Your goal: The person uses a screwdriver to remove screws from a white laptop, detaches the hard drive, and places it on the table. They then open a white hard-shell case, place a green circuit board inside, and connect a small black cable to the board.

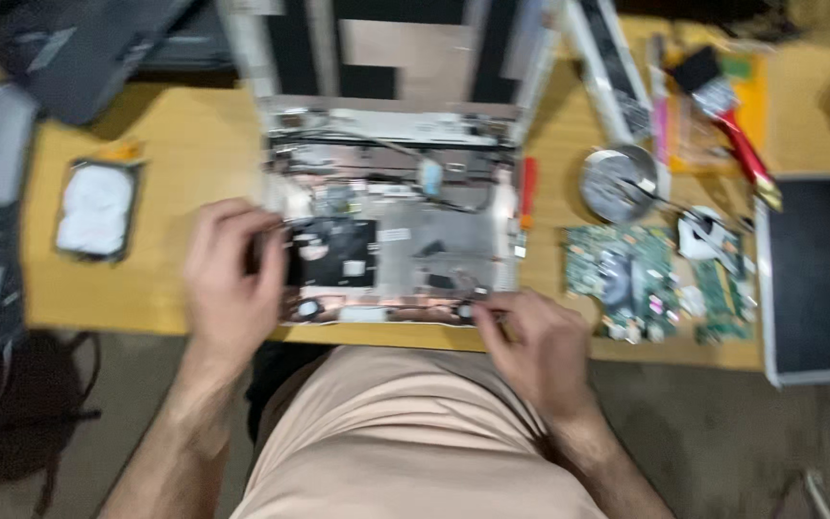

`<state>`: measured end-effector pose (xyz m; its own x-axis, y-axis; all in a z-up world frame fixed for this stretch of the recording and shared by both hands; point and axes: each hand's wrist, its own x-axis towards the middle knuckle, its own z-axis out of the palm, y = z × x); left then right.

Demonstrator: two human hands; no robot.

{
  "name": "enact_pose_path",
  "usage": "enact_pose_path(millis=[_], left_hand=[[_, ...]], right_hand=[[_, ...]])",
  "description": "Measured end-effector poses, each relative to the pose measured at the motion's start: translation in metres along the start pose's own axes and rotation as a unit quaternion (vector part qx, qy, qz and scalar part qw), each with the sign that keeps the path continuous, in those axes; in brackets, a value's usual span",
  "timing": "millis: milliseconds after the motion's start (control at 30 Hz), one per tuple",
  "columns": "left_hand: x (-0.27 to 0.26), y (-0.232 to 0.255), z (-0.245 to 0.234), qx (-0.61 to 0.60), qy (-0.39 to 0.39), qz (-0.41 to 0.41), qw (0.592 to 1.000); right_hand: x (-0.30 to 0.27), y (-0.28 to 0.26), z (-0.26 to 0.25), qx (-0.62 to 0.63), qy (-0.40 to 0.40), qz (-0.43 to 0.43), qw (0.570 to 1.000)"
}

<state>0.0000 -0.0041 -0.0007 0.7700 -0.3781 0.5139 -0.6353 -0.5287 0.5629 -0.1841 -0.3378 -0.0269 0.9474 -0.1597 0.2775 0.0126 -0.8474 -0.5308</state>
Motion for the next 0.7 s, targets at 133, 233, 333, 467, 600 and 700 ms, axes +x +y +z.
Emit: enact_pose_path(millis=[133,233,333,467,600,700], left_hand=[[-0.005,-0.006,0.006,0.025,-0.015,0.015,0.999],[-0.013,-0.029,0.013,0.047,-0.009,0.069,0.996],[-0.022,-0.04,0.015,0.024,0.001,0.043,0.999],[-0.018,0.003,0.026,0.093,0.026,0.13,0.987],[0.007,0.097,0.07,0.003,-0.113,0.2,0.973],[0.038,0.163,0.115,0.043,-0.246,0.23,0.94]], right_hand=[[0.01,-0.007,-0.011,0.043,0.06,-0.079,0.994],[0.007,-0.003,-0.016,0.055,0.062,-0.106,0.991],[-0.01,0.007,-0.014,0.139,0.081,-0.134,0.978],[-0.036,0.02,-0.025,0.229,0.08,-0.129,0.961],[-0.066,0.036,-0.048,0.24,0.1,-0.096,0.961],[-0.082,0.05,-0.057,0.24,0.106,-0.061,0.963]])
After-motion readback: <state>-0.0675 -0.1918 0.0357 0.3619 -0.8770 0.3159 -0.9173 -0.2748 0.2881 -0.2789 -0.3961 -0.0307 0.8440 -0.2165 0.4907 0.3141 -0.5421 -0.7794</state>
